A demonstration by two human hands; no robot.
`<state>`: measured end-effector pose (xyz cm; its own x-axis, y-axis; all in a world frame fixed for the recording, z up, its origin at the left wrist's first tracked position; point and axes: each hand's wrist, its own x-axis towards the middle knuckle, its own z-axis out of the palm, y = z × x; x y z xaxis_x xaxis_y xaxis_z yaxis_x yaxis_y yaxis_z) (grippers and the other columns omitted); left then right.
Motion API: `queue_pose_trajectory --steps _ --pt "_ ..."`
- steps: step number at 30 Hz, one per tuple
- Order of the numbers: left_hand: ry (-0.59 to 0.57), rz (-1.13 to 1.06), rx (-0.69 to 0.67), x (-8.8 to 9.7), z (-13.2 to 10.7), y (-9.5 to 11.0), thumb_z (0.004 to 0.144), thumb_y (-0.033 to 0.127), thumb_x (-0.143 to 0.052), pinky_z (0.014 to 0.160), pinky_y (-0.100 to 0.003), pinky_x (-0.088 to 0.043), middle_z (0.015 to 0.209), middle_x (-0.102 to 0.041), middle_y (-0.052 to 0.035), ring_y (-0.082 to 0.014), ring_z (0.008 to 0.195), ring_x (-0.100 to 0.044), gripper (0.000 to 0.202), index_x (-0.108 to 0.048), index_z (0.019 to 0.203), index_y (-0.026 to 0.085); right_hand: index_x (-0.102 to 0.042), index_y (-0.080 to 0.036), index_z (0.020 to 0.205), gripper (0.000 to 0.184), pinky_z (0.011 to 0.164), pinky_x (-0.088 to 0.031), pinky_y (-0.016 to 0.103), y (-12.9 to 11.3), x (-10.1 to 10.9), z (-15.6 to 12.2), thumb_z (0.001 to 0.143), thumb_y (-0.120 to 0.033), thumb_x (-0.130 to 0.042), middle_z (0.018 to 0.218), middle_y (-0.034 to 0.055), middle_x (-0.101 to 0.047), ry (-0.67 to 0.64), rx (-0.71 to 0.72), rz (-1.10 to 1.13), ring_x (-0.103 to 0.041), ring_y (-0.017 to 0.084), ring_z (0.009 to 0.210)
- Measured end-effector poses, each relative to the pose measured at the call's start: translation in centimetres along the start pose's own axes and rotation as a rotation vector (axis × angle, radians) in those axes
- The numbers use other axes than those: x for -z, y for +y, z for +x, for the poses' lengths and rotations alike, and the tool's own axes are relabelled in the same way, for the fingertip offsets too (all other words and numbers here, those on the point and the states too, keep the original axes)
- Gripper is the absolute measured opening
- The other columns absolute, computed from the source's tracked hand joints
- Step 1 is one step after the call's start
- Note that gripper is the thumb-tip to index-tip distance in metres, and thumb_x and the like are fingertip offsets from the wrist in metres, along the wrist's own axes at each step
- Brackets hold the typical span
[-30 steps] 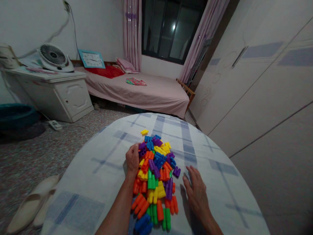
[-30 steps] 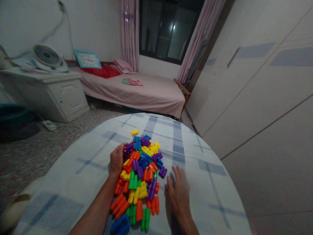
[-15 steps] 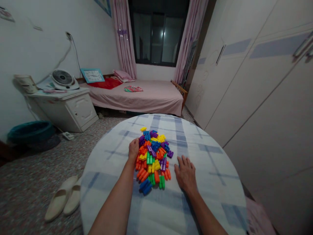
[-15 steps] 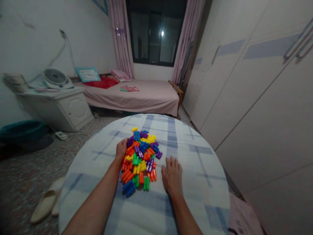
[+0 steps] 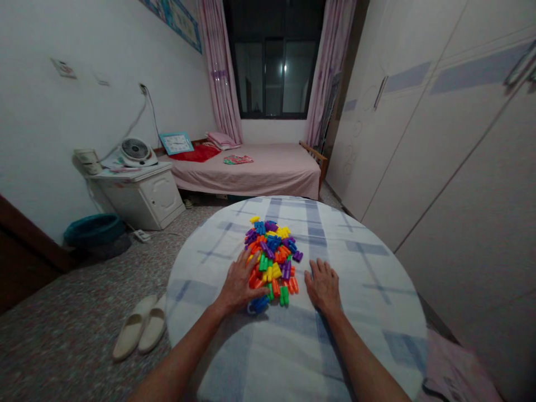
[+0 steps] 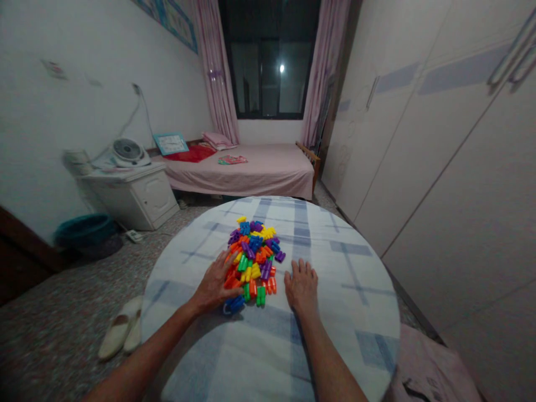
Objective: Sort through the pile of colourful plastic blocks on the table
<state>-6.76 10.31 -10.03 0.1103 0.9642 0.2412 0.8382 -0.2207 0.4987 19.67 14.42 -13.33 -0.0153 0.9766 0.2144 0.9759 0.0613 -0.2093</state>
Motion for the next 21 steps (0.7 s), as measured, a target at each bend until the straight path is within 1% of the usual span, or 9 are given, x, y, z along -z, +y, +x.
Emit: queue_pose_trajectory --steps 1,3,5,6,9,13,17,19,21 --pt "-0.057 0.057 -0.034 -0.1 -1.1 0.1 0.058 0.070 -0.067 0.115 -0.060 -0.020 0.155 -0.017 -0.0120 -0.0356 0.144 -0.017 0.105 -0.027 0.146 0.029 -0.049 -0.020 0.134 0.047 0.112 -0.023 0.041 0.0 0.0 0.0 0.093 -0.037 -0.033 0.144 0.0080 -0.040 0.004 0.001 0.003 -0.033 0.024 0.135" --pt "-0.147 0.138 -0.076 -0.3 -2.3 0.2 0.053 0.072 -0.069 0.114 -0.064 -0.018 0.156 -0.013 -0.0133 -0.0387 0.144 -0.013 0.112 -0.025 0.146 0.029 -0.049 -0.020 0.133 0.047 0.112 -0.023 0.041 0.0 0.1 -0.1 0.093 -0.037 -0.033 0.144 0.0081 -0.041 0.009 0.000 0.010 -0.033 0.024 0.134" --pt "-0.171 0.172 -0.091 -0.7 -2.4 0.1 0.054 0.074 -0.067 0.113 -0.065 -0.018 0.155 -0.012 -0.0145 -0.0391 0.144 -0.012 0.113 -0.023 0.147 0.027 -0.050 -0.020 0.133 0.046 0.112 -0.023 0.040 -0.1 0.2 -0.2 0.093 -0.037 -0.032 0.143 0.0081 -0.041 0.016 -0.004 0.017 -0.034 0.023 0.134" --pt "-0.160 0.177 -0.099 -1.0 -2.0 0.1 0.056 0.074 -0.065 0.113 -0.064 -0.019 0.155 -0.012 -0.0148 -0.0388 0.144 -0.012 0.111 -0.023 0.147 0.027 -0.050 -0.020 0.133 0.046 0.112 -0.023 0.040 -0.1 0.3 -0.2 0.093 -0.037 -0.032 0.143 0.0080 -0.041 0.019 -0.005 0.019 -0.034 0.023 0.134" --pt "-0.074 0.181 -0.157 -1.9 -0.1 0.1 0.062 0.070 -0.064 0.114 -0.061 -0.021 0.155 -0.013 -0.0142 -0.0370 0.144 -0.015 0.103 -0.025 0.147 0.026 -0.050 -0.020 0.132 0.046 0.112 -0.024 0.039 -0.1 0.3 -0.2 0.093 -0.037 -0.032 0.143 0.0078 -0.042 0.024 -0.001 0.022 -0.034 0.022 0.134" --pt "0.036 0.175 -0.225 -2.9 2.9 0.5 0.068 0.057 -0.067 0.115 -0.053 -0.027 0.155 -0.017 -0.0122 -0.0327 0.143 -0.020 0.086 -0.036 0.142 0.026 -0.051 -0.021 0.131 0.045 0.111 -0.026 0.039 0.1 0.0 -0.1 0.093 -0.036 -0.033 0.142 0.0072 -0.043 0.039 0.004 0.015 -0.036 0.022 0.132" --pt "0.096 0.170 -0.160 -3.1 6.2 1.0 0.074 0.045 -0.065 0.113 -0.049 -0.031 0.149 -0.032 -0.0107 -0.0292 0.140 -0.028 0.067 -0.046 0.135 0.023 -0.052 -0.021 0.130 0.045 0.110 -0.026 0.038 0.4 -0.6 0.0 0.093 -0.037 -0.033 0.142 0.0079 -0.043 0.067 0.018 0.017 -0.037 0.022 0.131" --pt "0.133 0.174 -0.135 -2.9 8.1 1.2 0.076 0.043 -0.063 0.114 -0.049 -0.031 0.145 -0.039 -0.0103 -0.0286 0.138 -0.031 0.060 -0.050 0.131 0.023 -0.052 -0.021 0.129 0.044 0.110 -0.026 0.038 0.4 -0.7 0.1 0.093 -0.037 -0.033 0.141 0.0080 -0.044 0.072 0.019 0.019 -0.037 0.021 0.131" --pt "0.166 0.178 -0.112 -2.5 10.0 1.5 0.077 0.045 -0.061 0.114 -0.049 -0.031 0.141 -0.043 -0.0105 -0.0282 0.136 -0.034 0.058 -0.051 0.129 0.021 -0.053 -0.022 0.129 0.044 0.109 -0.026 0.038 0.4 -0.8 0.1 0.093 -0.038 -0.033 0.140 0.0072 -0.045 0.075 0.016 0.018 -0.037 0.022 0.131"
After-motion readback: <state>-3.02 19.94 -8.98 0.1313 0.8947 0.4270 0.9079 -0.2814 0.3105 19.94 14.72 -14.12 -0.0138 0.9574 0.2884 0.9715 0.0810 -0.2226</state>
